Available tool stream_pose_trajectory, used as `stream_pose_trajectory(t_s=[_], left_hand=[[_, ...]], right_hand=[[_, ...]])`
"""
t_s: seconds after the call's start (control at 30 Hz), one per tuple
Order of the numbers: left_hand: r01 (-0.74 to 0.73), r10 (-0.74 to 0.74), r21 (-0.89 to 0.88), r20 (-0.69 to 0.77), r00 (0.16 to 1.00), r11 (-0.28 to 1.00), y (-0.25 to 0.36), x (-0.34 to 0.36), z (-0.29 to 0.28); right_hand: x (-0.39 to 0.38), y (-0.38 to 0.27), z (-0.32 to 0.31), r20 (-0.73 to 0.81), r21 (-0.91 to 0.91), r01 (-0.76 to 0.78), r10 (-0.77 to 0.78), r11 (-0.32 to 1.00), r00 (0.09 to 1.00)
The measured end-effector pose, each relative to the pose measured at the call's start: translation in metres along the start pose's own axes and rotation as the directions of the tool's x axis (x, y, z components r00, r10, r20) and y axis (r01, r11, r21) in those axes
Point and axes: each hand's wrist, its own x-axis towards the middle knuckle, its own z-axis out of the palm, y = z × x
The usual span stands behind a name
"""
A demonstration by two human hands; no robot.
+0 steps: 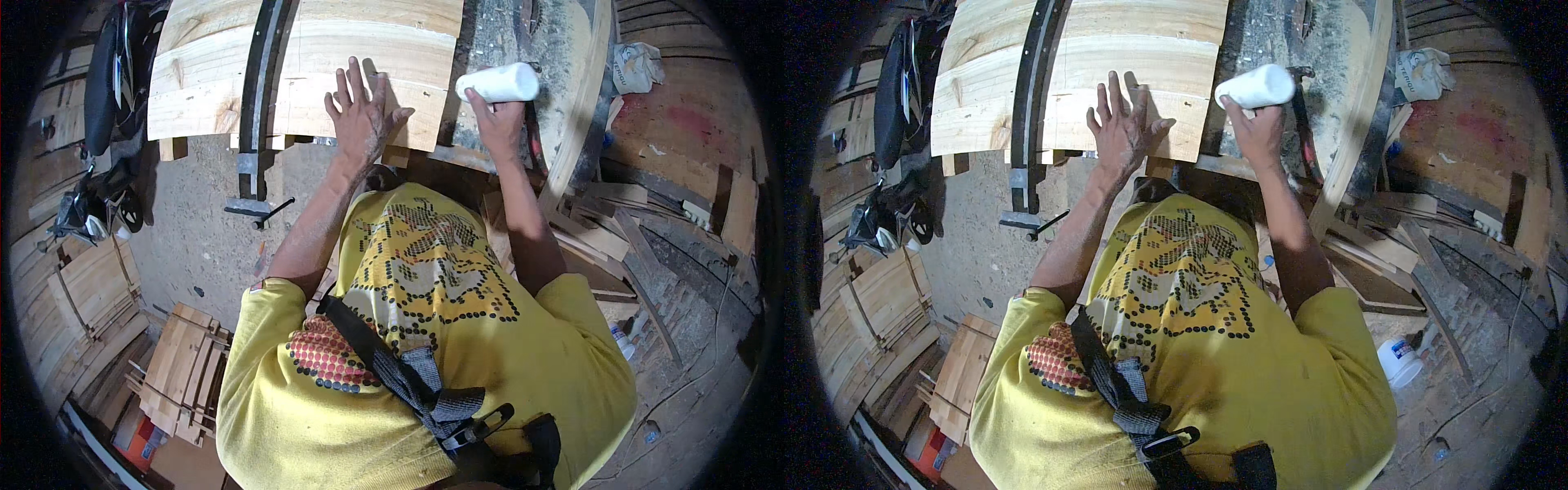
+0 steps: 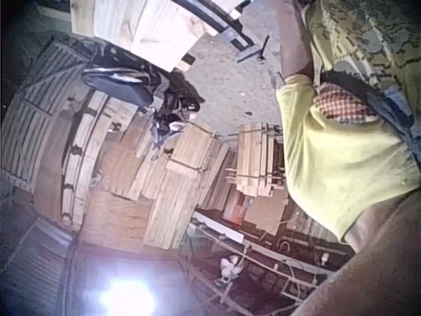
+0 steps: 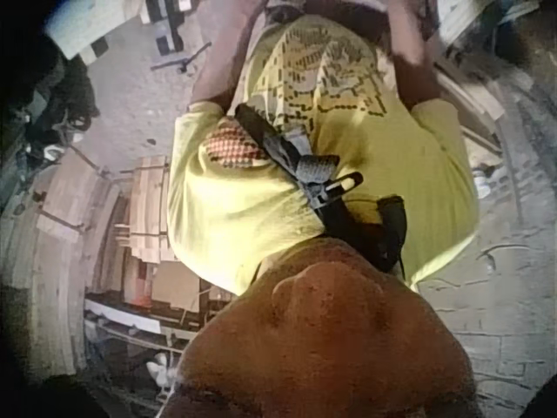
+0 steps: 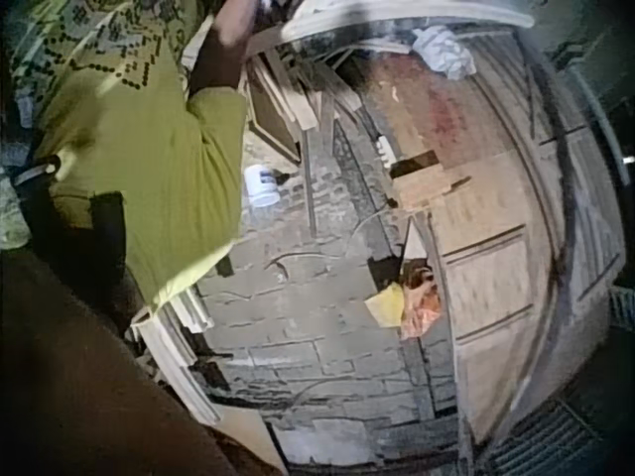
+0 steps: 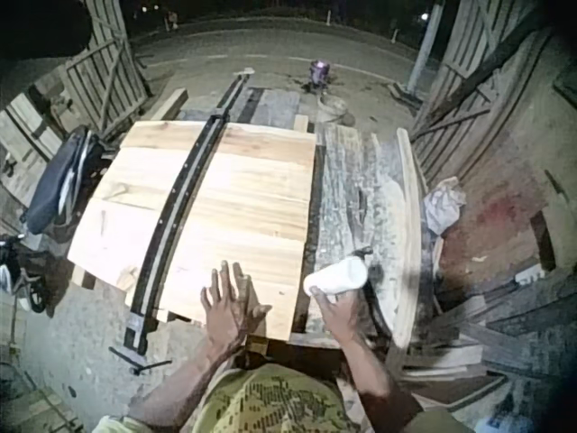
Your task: The person is using a hammer and glue to assemble wooden panels and strips in a workshop environment.
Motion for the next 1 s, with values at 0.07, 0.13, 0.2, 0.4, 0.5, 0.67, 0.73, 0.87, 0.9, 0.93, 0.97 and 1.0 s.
stream_pose_trajectory(t_s=[0.07,0.13,0.2,0.4,0.5,0.67,0.73,0.87,0.9,0.93,0.97,1.0], left_hand=[[-0.021,0.021,0.007,-0.004,1.0,1.0,0.009,-0.004,0.005],[-0.04,0.04,0.014,-0.008,0.999,0.999,0.019,-0.005,0.012],[-0.084,0.083,-0.047,-0.04,0.996,0.995,0.037,-0.001,0.017],[-0.211,0.212,-0.055,0.009,0.977,0.976,0.065,0.008,0.035],[-0.208,0.208,-0.045,-0.02,0.978,0.977,0.057,0.001,0.031],[-0.178,0.179,0.029,-0.01,0.984,0.984,0.044,-0.003,0.024],[-0.177,0.177,-0.001,-0.09,0.98,0.984,0.049,0.011,0.027],[-0.249,0.249,0.094,0.015,0.969,0.964,0.043,-0.006,0.021],[-0.288,0.284,0.119,0.048,0.958,0.95,0.037,-0.013,0.019],[-0.297,0.293,0.115,0.046,0.955,0.948,0.031,-0.017,0.017],[-0.259,0.262,0.087,-0.018,0.965,0.962,0.025,-0.015,0.016],[-0.198,0.202,0.061,-0.076,0.976,0.978,0.015,-0.021,0.016]], right_hand=[[-0.006,-0.004,0.0,-0.189,0.421,-0.002,0.09,0.907,0.978],[-0.01,-0.014,-0.008,-0.217,0.447,-0.05,0.163,0.893,0.962],[-0.015,-0.007,-0.022,-0.276,0.434,-0.059,0.195,0.899,0.941],[-0.034,0.013,-0.035,-0.337,0.428,-0.068,0.229,0.901,0.913],[-0.042,0.025,-0.047,-0.306,0.461,-0.144,0.309,0.876,0.9],[-0.038,0.019,-0.05,-0.268,0.759,-0.229,0.613,0.61,0.743],[-0.033,0.044,-0.06,-0.115,0.866,-0.317,0.769,0.388,0.629],[-0.014,0.021,-0.086,-0.061,0.759,-0.494,0.802,0.423,0.594],[-0.011,0.034,-0.095,-0.094,0.745,-0.493,0.803,0.449,0.589],[-0.007,0.048,-0.11,-0.103,0.747,-0.487,0.803,0.452,0.587],[-0.002,0.066,-0.127,-0.023,0.699,-0.555,0.789,0.451,0.614],[0.003,0.058,-0.129,0.081,0.631,-0.632,0.772,0.45,0.631]])
